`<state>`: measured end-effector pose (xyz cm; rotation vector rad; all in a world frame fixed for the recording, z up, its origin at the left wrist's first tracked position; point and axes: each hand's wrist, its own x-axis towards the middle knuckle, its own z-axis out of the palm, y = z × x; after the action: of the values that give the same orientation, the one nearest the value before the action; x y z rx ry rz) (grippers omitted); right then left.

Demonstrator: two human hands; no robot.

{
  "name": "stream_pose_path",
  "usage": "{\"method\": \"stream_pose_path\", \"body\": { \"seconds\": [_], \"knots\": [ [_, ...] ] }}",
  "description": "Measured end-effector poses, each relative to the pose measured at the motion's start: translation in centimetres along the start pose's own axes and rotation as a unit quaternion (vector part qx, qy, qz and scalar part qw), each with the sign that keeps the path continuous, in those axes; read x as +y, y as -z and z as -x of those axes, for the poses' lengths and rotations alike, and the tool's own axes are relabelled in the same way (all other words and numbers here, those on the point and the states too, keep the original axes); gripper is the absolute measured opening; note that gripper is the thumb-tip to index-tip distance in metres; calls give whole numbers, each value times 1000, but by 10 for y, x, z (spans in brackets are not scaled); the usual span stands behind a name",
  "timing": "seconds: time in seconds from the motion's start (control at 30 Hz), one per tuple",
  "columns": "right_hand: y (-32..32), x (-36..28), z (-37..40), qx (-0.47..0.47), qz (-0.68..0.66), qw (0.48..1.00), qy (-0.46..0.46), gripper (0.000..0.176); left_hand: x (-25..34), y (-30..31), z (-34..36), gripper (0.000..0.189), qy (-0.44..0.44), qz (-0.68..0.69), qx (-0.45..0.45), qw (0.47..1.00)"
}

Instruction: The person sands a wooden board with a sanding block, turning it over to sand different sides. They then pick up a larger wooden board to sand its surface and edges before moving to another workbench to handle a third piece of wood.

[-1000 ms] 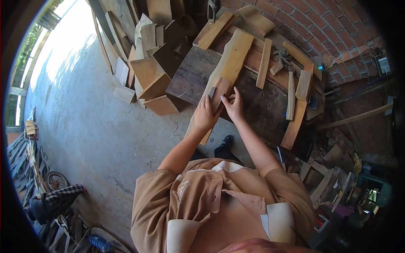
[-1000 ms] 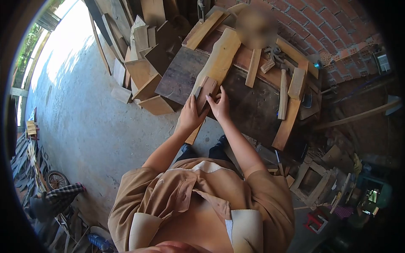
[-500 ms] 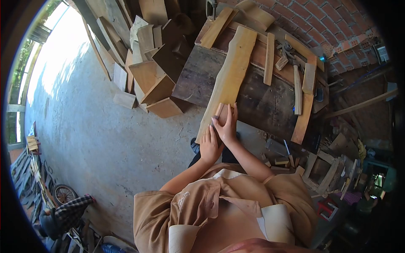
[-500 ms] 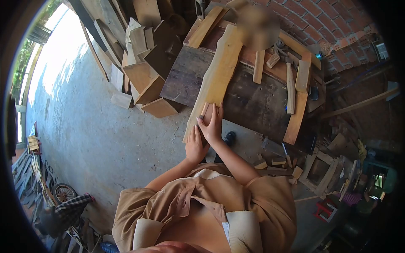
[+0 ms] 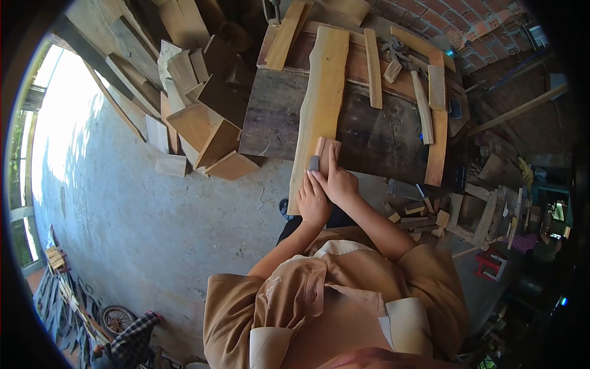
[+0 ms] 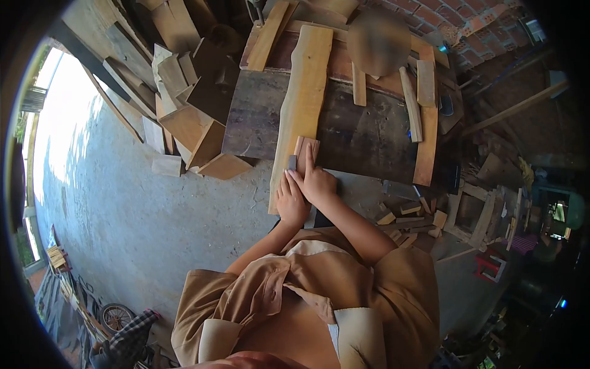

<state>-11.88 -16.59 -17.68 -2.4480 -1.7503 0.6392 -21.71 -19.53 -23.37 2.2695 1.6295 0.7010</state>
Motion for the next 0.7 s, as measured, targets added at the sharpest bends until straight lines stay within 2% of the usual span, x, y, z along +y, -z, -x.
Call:
{"method": "stream_pose_path", "body": {
  "seconds": [0.07,0.2,0.27,0.33,0.5,0.7],
  "knots": [
    [0,-5,-16,-24,13,999,19,89,0,0,-5,70,-9,7,4,1000],
    [10,-15,-20,-60,6,998,0,86,-3,6,-8,77,-8,96,3,995],
    [9,-18,-15,-46,2,999,-20,86,-9,8,-7,79,-25,124,16,992],
    [7,-19,-12,-31,-1,999,-37,86,-16,11,-6,83,-35,153,-23,987],
    [-6,-16,-11,33,-21,998,-45,82,-15,15,-8,81,-35,179,-18,983],
    [6,-8,-26,16,-28,999,-29,80,-5,9,-19,82,-3,188,-50,981]
  ]
}}
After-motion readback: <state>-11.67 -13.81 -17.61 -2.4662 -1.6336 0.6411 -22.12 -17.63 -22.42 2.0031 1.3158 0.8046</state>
